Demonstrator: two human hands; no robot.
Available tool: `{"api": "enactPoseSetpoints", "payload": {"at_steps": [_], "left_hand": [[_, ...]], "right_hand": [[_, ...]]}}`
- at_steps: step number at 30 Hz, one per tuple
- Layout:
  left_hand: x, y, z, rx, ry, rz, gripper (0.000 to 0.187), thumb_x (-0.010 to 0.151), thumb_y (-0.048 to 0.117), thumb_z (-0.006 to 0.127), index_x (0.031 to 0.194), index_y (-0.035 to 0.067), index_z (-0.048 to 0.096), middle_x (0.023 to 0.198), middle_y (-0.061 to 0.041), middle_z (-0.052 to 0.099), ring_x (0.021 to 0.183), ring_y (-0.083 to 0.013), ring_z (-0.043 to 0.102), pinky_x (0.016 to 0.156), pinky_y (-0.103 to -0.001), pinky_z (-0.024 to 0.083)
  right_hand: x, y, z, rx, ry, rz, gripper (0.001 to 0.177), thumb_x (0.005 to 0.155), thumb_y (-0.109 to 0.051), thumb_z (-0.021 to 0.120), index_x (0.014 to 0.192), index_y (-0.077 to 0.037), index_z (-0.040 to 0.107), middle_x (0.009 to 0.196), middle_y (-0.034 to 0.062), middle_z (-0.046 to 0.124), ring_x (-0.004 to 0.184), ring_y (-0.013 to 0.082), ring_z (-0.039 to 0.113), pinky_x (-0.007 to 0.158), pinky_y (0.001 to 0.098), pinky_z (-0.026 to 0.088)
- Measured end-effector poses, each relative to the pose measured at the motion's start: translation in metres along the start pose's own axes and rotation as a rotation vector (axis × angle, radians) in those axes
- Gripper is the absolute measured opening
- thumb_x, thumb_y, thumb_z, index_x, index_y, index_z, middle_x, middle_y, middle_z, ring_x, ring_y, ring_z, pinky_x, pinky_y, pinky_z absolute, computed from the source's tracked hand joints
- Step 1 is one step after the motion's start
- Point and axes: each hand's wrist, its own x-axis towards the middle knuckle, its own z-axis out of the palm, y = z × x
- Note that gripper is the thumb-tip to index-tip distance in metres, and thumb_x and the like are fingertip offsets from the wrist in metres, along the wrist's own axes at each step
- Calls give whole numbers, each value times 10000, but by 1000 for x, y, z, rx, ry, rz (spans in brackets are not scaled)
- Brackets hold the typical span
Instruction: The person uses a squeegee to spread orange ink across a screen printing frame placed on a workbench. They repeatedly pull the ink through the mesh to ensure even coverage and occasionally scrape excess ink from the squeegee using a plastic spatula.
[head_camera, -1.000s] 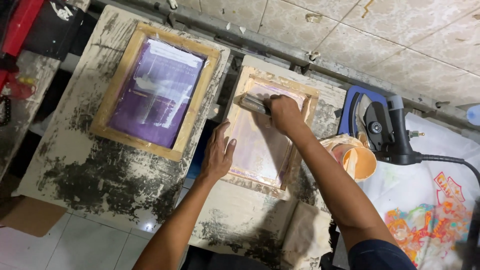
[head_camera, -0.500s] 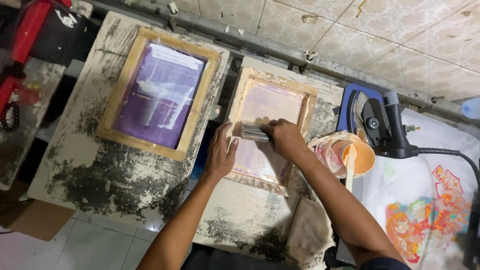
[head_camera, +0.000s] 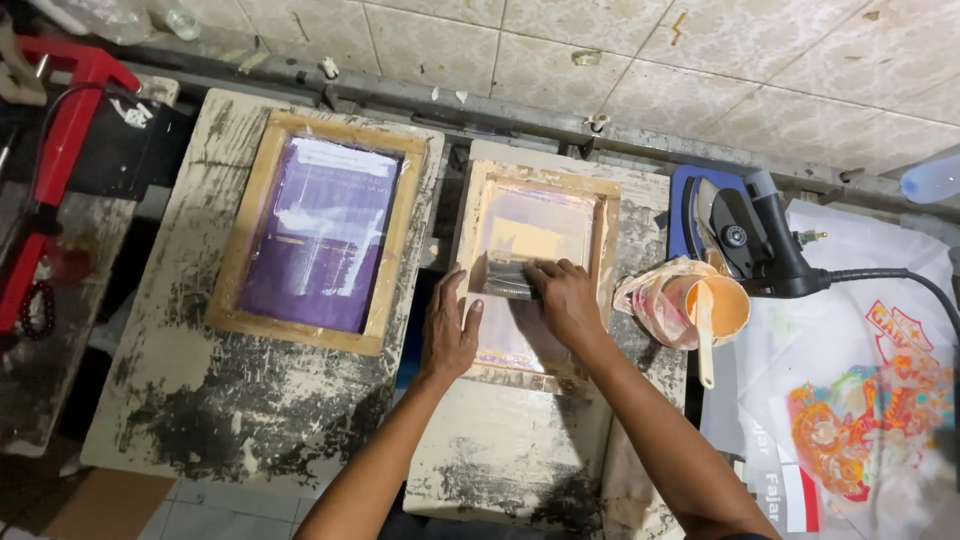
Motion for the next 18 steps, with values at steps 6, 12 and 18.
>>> {"api": "enactPoseSetpoints", "payload": {"at_steps": [6, 12, 18], "left_hand": [[1, 2, -2, -33, -5, -9, 569, 1070, 451, 370, 1445, 26, 412, 1486, -242, 413, 1366, -462, 454, 1073, -593, 444], [0, 0, 0, -27, -3, -2, 556, 1066, 458, 382, 1431, 40, 414, 1477, -232, 417, 1356, -455, 464, 1070, -606, 446], [1, -17, 5, 23, 16, 31, 569, 1041, 487, 421, 1404, 49, 450, 1467, -211, 449, 1335, -441, 498, 1065, -563, 457]], "right_hand": [[54, 36, 8, -26, -50, 101, 156, 734, -195, 788, 885, -198, 749, 775, 27, 706, 777, 294, 716, 682, 428, 593], [88, 57, 26, -77, -69, 84, 144, 700, -217, 803, 827, -207, 738, 731, 8, 697, 735, 265, 729, 661, 417, 608], [22, 2, -4, 44, -154, 88, 103, 779, -175, 747, 881, -191, 752, 764, 40, 717, 779, 294, 736, 695, 428, 612]]}}
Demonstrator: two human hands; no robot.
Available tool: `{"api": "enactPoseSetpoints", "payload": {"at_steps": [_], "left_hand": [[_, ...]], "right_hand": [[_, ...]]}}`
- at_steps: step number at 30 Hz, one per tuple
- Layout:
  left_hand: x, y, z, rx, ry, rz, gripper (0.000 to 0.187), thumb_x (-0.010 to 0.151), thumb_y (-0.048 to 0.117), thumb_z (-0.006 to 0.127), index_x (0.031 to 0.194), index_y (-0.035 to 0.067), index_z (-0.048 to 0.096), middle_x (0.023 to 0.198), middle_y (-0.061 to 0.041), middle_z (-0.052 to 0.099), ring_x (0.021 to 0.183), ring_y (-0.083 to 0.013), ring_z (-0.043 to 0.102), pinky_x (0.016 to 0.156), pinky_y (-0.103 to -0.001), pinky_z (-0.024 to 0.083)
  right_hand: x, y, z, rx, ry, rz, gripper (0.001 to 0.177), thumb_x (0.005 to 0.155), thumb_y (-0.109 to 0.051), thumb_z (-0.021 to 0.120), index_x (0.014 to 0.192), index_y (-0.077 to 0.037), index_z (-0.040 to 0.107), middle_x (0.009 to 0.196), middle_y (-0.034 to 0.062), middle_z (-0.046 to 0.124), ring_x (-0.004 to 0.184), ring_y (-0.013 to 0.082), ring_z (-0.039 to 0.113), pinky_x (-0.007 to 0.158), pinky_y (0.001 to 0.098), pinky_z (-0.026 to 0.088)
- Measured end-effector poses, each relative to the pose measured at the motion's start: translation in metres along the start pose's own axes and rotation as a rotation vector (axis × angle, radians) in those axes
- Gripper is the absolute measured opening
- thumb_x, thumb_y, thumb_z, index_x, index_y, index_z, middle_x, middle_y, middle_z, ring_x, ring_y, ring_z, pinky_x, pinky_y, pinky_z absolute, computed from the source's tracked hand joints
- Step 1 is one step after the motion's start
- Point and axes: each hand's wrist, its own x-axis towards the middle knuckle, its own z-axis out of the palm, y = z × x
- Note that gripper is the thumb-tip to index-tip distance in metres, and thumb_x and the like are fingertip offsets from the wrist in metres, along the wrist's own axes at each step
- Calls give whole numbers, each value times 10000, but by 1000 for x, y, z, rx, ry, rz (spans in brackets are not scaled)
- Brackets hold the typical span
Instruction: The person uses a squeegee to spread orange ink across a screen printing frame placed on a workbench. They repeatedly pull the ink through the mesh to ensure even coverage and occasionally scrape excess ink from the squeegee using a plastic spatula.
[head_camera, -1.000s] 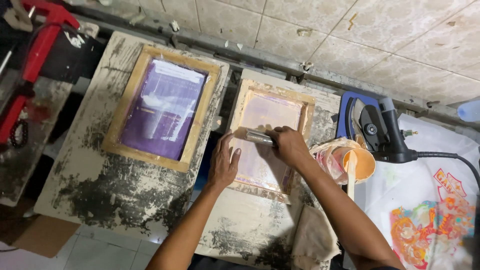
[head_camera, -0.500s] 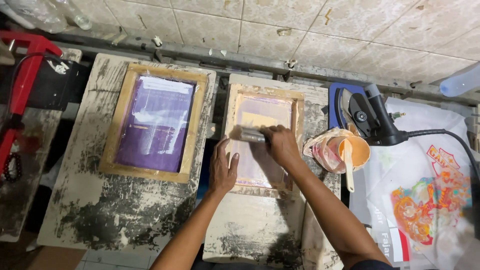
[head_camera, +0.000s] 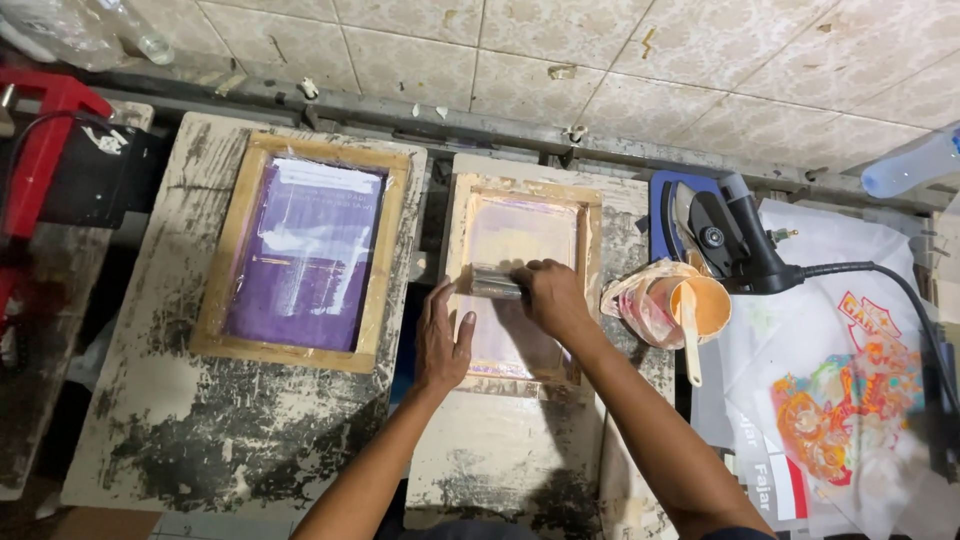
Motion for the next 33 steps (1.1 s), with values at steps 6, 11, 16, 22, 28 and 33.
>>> {"api": "enactPoseSetpoints", "payload": {"at_steps": [6, 11, 16, 22, 28, 33], "left_hand": [[0, 4, 1, -20, 10, -5, 564, 1045, 479, 403, 1400, 44, 457, 1462, -215, 451, 1318, -447, 512, 1051, -573, 469], [-1, 13, -4, -26, 1, -11, 562, 1052, 464, 391, 1408, 33, 453, 1465, -222, 445, 1310, -447, 519, 1033, -572, 481], [-2, 9, -4, -9, -12, -15, 577, 1034, 486, 416, 1412, 52, 456, 1483, -205, 444, 1315, -436, 522, 1027, -549, 495], [1, 11, -6, -9, 0, -43, 574, 1037, 488, 409, 1408, 53, 455, 1478, -200, 440, 1308, -424, 528, 1006, -540, 522], [-3, 14, -6, -46, 7, -32, 546, 1043, 463, 426, 1403, 53, 448, 1469, -218, 436, 1302, -459, 518, 981, -572, 533], [5, 13, -8, -108, -12, -36, 549, 1044, 451, 431, 1397, 29, 434, 1472, -245, 403, 1306, -495, 493, 964, -567, 558]], "right_hand": [[19, 7, -19, -11, 59, 42, 200, 763, -171, 775, 963, -170, 778, 830, 78, 739, 835, 326, 731, 726, 474, 617], [2, -6, 26, -98, 248, 13, 252, 830, -136, 729, 1077, -152, 780, 991, 99, 764, 933, 309, 722, 777, 413, 587], [-17, 0, 19, -36, 221, -35, 202, 786, -142, 709, 967, -186, 785, 856, 63, 750, 800, 312, 716, 693, 411, 572], [56, 31, -19, -122, 103, 52, 112, 728, -144, 776, 811, -215, 749, 729, -6, 709, 758, 276, 728, 714, 446, 591], [37, 38, 21, -8, 70, 32, 84, 737, -174, 764, 817, -169, 740, 706, 54, 701, 733, 323, 731, 662, 465, 601], [8, 26, 8, 35, -50, 28, 64, 712, -161, 739, 767, -138, 716, 681, 78, 691, 718, 348, 720, 648, 486, 582]]}}
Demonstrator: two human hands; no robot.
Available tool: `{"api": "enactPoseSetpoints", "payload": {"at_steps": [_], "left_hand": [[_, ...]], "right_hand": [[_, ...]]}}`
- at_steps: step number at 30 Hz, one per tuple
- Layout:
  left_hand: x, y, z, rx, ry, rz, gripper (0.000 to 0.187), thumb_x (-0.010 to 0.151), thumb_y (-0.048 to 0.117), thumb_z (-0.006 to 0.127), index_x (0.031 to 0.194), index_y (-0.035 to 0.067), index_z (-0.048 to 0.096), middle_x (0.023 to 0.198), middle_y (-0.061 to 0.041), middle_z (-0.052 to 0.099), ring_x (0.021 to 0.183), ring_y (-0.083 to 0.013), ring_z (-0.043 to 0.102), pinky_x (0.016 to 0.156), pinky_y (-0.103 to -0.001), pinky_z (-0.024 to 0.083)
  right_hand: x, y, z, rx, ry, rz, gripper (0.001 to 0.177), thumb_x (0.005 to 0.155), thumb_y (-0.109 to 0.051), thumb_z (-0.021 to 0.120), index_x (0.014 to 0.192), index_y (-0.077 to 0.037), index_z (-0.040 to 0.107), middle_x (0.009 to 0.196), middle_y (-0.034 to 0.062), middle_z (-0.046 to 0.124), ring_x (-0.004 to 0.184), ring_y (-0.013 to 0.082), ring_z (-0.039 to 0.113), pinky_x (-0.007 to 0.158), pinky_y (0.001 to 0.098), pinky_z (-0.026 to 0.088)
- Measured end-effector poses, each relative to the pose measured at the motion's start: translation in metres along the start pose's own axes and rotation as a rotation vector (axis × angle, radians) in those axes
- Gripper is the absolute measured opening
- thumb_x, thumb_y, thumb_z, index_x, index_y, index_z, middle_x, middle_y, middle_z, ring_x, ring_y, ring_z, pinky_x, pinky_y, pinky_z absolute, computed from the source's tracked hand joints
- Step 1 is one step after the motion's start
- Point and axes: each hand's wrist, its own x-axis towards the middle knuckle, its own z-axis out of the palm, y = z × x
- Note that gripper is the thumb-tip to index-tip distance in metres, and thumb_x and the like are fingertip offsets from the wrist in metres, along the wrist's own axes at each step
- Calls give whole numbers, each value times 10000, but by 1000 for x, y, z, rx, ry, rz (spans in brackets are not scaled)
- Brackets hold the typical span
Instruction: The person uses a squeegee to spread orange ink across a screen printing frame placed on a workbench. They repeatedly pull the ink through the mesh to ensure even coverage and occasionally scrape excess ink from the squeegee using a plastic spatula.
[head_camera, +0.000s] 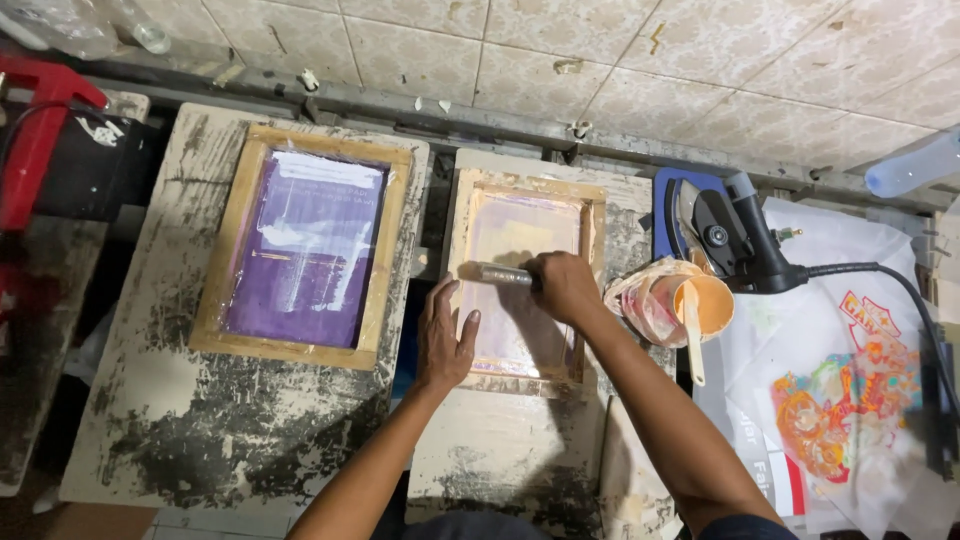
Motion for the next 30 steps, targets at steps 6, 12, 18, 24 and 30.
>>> {"api": "enactPoseSetpoints", "payload": {"at_steps": [6, 12, 18, 24, 30], "left_hand": [[-1, 6, -1, 8, 5, -8, 559, 1041, 460, 449, 1409, 40, 441, 1481, -225, 410, 1326, -476, 487, 978, -585, 537], [-1, 2, -2, 83, -12, 1, 590, 1026, 486, 463, 1399, 29, 454, 1488, -210, 419, 1341, -461, 485, 1019, -562, 513], [1, 22, -11, -37, -37, -36, 560, 1055, 434, 427, 1415, 6, 401, 1489, -260, 352, 1360, -526, 413, 1006, -627, 524], [-3, 5, -3, 49, -32, -12, 570, 1043, 452, 435, 1414, 21, 414, 1493, -231, 380, 1365, -483, 437, 1035, -609, 494], [-7, -4, 4, 89, -17, 1, 566, 1032, 482, 423, 1394, 47, 445, 1484, -202, 413, 1338, -453, 485, 1011, -560, 524]], "right_hand": [[30, 3, -2, -102, 266, 50, 254, 809, -161, 753, 1056, -212, 788, 901, 62, 763, 827, 305, 739, 709, 438, 607], [-15, -28, 33, -86, 302, 8, 276, 786, -200, 776, 1061, -185, 791, 1006, 83, 778, 912, 320, 727, 766, 421, 572], [17, 0, -10, 9, 84, 115, 129, 732, -173, 753, 860, -190, 754, 788, 35, 720, 803, 308, 722, 703, 441, 604], [73, 37, 16, -95, 126, 89, 144, 703, -214, 798, 821, -153, 745, 752, 66, 731, 756, 334, 747, 668, 500, 604], [-13, -25, -13, 14, -32, 72, 113, 754, -113, 745, 856, -153, 772, 762, 77, 734, 794, 334, 748, 712, 465, 614]]}}
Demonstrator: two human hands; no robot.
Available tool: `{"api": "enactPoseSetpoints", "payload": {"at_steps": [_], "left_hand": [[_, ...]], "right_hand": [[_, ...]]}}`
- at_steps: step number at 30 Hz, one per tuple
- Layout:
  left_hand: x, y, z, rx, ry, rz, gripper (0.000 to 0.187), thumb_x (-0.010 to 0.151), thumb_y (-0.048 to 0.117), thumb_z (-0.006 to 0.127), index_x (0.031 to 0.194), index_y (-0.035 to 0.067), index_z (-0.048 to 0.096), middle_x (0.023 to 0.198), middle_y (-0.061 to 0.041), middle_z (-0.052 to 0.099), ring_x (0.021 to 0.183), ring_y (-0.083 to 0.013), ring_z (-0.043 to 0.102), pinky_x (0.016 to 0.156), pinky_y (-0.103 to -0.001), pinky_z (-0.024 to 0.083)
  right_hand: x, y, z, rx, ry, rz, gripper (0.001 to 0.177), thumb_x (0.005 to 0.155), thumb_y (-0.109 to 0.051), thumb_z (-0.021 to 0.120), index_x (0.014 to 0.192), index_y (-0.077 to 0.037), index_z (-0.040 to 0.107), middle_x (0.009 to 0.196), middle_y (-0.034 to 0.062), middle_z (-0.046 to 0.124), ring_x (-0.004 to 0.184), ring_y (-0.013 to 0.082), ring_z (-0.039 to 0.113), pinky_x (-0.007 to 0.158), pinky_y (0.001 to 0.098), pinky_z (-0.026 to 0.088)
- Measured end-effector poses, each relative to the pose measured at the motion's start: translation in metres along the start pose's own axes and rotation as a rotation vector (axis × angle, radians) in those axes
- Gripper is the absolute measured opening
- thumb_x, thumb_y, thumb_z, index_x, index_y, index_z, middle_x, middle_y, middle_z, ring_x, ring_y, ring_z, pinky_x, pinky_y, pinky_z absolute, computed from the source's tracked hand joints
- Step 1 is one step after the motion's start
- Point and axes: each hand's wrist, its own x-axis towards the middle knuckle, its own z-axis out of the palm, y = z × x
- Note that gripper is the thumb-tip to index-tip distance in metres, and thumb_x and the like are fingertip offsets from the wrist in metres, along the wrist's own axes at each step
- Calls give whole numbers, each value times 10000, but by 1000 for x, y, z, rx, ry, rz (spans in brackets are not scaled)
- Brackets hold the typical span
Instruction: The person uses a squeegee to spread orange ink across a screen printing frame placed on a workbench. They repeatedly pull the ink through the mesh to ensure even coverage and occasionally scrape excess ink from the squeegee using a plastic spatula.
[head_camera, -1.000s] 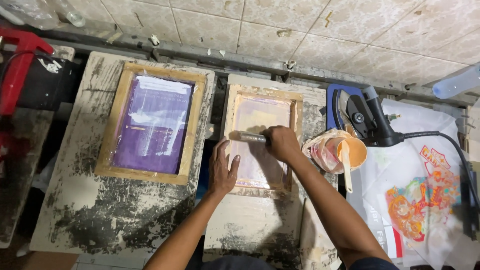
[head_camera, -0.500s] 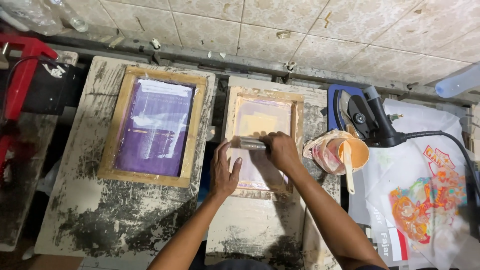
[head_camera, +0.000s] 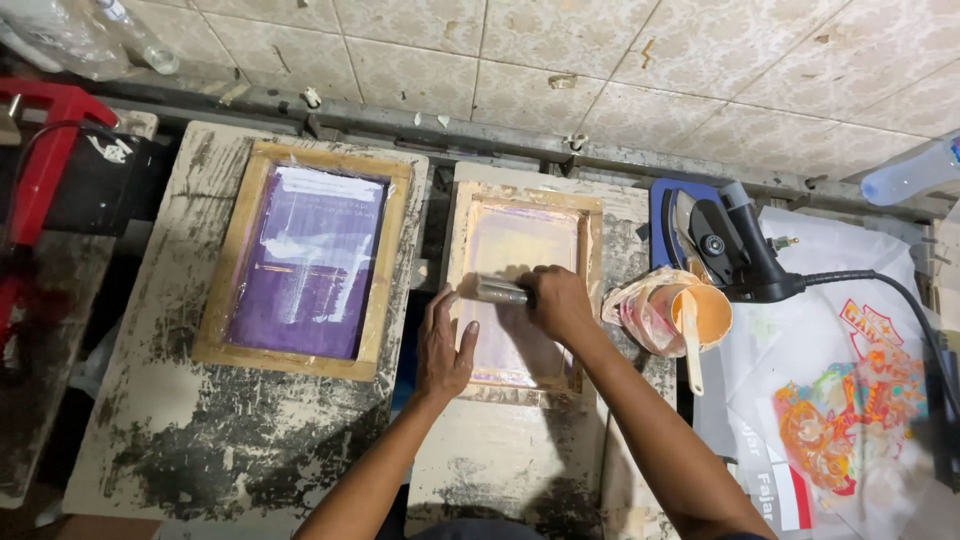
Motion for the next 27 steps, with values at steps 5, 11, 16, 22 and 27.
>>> {"api": "enactPoseSetpoints", "payload": {"at_steps": [5, 11, 16, 22, 27], "left_hand": [[2, 7, -3, -40, 10, 11, 568, 1030, 478, 432, 1383, 32, 446, 1473, -223, 412, 1322, -468, 493, 975, -539, 555], [-2, 16, -7, -26, -2, -13, 574, 1028, 470, 437, 1384, 20, 451, 1481, -229, 411, 1315, -471, 497, 965, -531, 562], [3, 13, -8, -13, -12, -18, 589, 1026, 489, 433, 1390, 26, 450, 1487, -223, 407, 1322, -462, 495, 966, -517, 565], [4, 11, -7, -35, -18, -41, 582, 1033, 478, 430, 1398, 24, 429, 1491, -229, 379, 1346, -477, 457, 965, -523, 580], [4, 15, -8, -77, -26, -57, 595, 1034, 482, 431, 1404, 16, 415, 1497, -239, 361, 1359, -492, 432, 972, -532, 580]], "right_hand": [[19, 17, -9, -20, 34, 41, 100, 717, -114, 776, 808, -149, 756, 733, 63, 727, 768, 321, 749, 692, 448, 610], [20, 1, 18, -100, 366, -44, 143, 845, -172, 746, 984, -181, 776, 859, 94, 743, 818, 333, 736, 696, 429, 587], [-8, -1, 18, -46, 270, -71, 136, 787, -188, 765, 922, -200, 760, 844, 54, 740, 820, 317, 720, 701, 420, 575], [60, 43, 5, 45, 175, 38, 127, 724, -162, 760, 850, -171, 743, 764, 82, 708, 792, 360, 719, 694, 506, 599], [91, 55, 21, -76, 202, -10, 93, 726, -184, 752, 819, -192, 751, 722, 36, 717, 751, 319, 747, 690, 481, 604]]}}
